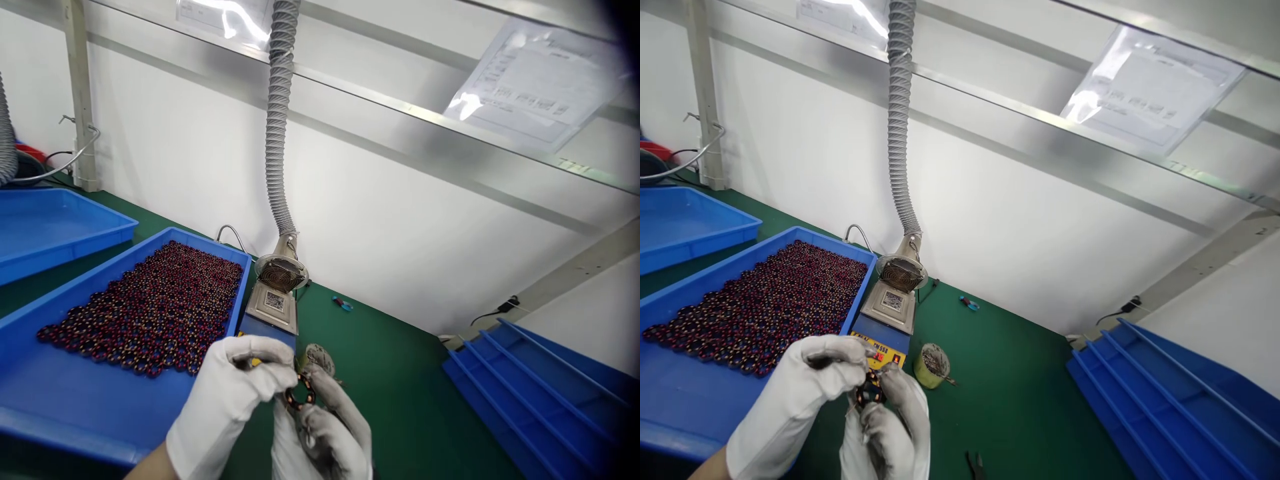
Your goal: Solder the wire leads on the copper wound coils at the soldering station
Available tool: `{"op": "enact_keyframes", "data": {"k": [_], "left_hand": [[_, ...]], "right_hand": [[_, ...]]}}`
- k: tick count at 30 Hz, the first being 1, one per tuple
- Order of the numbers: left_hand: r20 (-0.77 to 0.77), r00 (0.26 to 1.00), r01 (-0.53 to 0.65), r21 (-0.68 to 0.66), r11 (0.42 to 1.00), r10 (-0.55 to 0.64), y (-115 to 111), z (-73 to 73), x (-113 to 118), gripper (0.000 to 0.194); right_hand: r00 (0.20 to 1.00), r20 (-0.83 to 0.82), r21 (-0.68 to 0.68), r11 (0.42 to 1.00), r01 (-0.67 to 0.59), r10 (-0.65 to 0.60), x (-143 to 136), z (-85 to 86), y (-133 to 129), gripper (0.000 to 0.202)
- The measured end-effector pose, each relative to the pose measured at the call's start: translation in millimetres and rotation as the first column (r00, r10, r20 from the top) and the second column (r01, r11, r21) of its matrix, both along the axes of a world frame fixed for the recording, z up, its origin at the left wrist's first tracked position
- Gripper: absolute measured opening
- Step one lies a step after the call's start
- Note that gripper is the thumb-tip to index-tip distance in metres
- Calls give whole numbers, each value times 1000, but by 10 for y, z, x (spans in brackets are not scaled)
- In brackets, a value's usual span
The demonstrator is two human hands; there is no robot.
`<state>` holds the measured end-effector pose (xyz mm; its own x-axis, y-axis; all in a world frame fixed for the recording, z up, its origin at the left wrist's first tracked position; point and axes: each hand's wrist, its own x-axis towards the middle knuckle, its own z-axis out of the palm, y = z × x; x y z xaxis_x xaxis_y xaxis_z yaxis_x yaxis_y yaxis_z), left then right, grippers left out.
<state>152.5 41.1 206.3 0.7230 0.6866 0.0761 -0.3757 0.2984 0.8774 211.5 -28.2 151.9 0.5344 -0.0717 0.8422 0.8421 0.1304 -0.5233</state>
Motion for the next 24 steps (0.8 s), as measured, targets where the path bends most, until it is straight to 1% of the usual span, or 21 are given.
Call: {"op": "enact_keyframes", "data": {"k": [2, 4, 5, 7, 9, 10, 11, 13, 15, 17, 19, 20, 21, 22, 23, 24], "left_hand": [[88, 991, -98, -57, 994, 103, -2, -28, -9, 7], [129, 980, -142, -86, 986, 153, 27, -52, -27, 11], [120, 983, -130, -69, 989, 138, 48, -58, -36, 15], [54, 998, -38, 9, 999, 37, 80, -57, -47, 21], [-2, 998, 68, 58, 996, -68, 89, -48, -49, 17], [-10, 995, 98, 59, 993, -98, 86, -43, -46, 14], [-12, 994, 112, 54, 992, -112, 81, -38, -40, 11], [-16, 994, 108, 33, 994, -108, 80, -31, -21, 12], [3, 999, 41, -6, 999, -41, 104, -29, 1, 15], [74, 992, -101, -69, 992, 106, 149, -39, 8, 20], [125, 952, -265, -113, 958, 278, 188, -78, -30, 25], [115, 934, -326, -105, 939, 337, 196, -114, -72, 25], [76, 927, -362, -65, 930, 367, 192, -163, -131, 24], [22, 929, -370, -4, 929, 370, 178, -226, -204, 21], [-31, 938, -344, 53, 937, 346, 155, -302, -286, 18], [-88, 950, -289, 113, 951, 299, 127, -388, -370, 15]], "right_hand": [[1000, 15, 21, 1000, 14, -14, -21, 22, 25, 34], [1000, 8, 35, 999, 25, -25, -34, 42, 54, 36], [1000, 2, 34, 999, 24, -24, -37, 47, 64, 35], [1000, 0, 24, 1000, 21, -21, -36, 49, 69, 33], [1000, 22, 5, 1000, 13, -13, -32, 46, 60, 30], [999, 34, -11, 1000, 8, -7, -30, 46, 54, 29], [999, 43, -24, 1000, 3, -2, -28, 47, 50, 29], [998, 53, -42, 999, -11, 14, -27, 52, 47, 29], [999, 38, -50, 998, -30, 32, -30, 53, 52, 30], [998, 4, -40, 997, -60, 60, -28, 42, 54, 31], [992, -30, -30, 992, -121, 120, -6, 22, 41, 31], [984, -48, -30, 985, -172, 170, 21, 12, 26, 31], [971, -69, -35, 972, -231, 229, 61, 6, 5, 31], [952, -99, -40, 955, -294, 289, 116, 6, -19, 33], [929, -139, -47, 934, -353, 344, 188, 15, -44, 34], [905, -186, -64, 914, -401, 384, 277, 34, -66, 34]]}}
